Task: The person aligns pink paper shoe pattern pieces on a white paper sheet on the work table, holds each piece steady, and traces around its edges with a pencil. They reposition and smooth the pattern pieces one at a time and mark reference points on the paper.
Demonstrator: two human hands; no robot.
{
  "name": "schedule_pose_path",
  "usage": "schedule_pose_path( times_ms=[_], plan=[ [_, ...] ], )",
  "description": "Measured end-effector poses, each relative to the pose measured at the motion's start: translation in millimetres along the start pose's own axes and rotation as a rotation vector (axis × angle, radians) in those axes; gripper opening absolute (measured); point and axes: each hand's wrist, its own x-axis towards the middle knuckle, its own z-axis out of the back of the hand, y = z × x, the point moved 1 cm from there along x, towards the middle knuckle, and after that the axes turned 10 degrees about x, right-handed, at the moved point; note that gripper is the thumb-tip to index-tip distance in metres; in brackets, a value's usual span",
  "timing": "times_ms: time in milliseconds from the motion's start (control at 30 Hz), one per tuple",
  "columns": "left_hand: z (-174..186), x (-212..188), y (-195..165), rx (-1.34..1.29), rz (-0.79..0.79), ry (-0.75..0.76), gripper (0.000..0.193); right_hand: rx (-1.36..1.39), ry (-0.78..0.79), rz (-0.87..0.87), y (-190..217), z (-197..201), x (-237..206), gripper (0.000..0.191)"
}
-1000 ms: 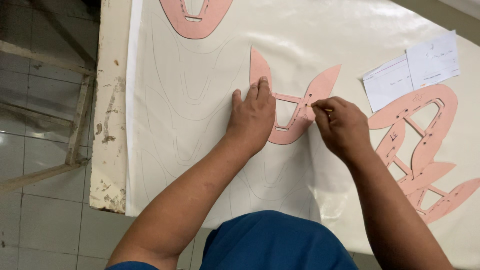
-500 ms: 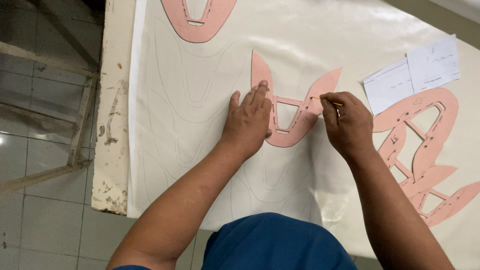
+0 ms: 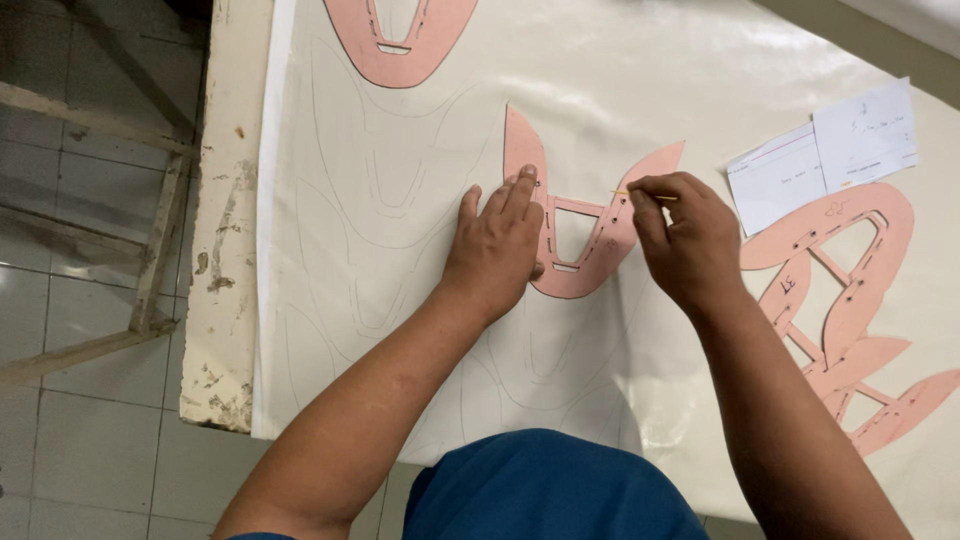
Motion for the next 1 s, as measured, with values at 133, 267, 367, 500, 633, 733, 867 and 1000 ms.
schedule_pose_path(
  times_ms=[133,267,367,500,633,733,867,1000],
  plan=[
    [1,-2,0,-0.002,-0.001,-0.016,0.05,0.279,0.119,-0.088,15,-26,12,0.017],
    [-2,-2,1,0.012,-0.005,-0.03,0.05,0.298,0.15,-0.085,25,-43,22,0.016],
    [-8,-1,2,0.031,-0.01,-0.046,0.058,0.208,0.165,-0.066,27,-47,23,0.015],
    [-15,-1,4,0.067,-0.026,-0.156,0.059,0.073,0.136,0.227,29,-48,23,0.014],
    [-14,-3,6,0.042,-0.023,-0.126,0.052,0.062,0.188,0.082,23,-46,25,0.014],
    [-9,-3,7,0.012,-0.016,-0.075,0.055,0.134,0.178,-0.007,22,-45,19,0.013],
    [-6,-4,5,0.029,-0.029,-0.092,0.056,0.175,0.194,-0.022,22,-45,11,0.014],
    [-8,-5,6,0.015,-0.023,-0.089,0.057,0.144,0.152,0.015,24,-47,8,0.012]
  ],
)
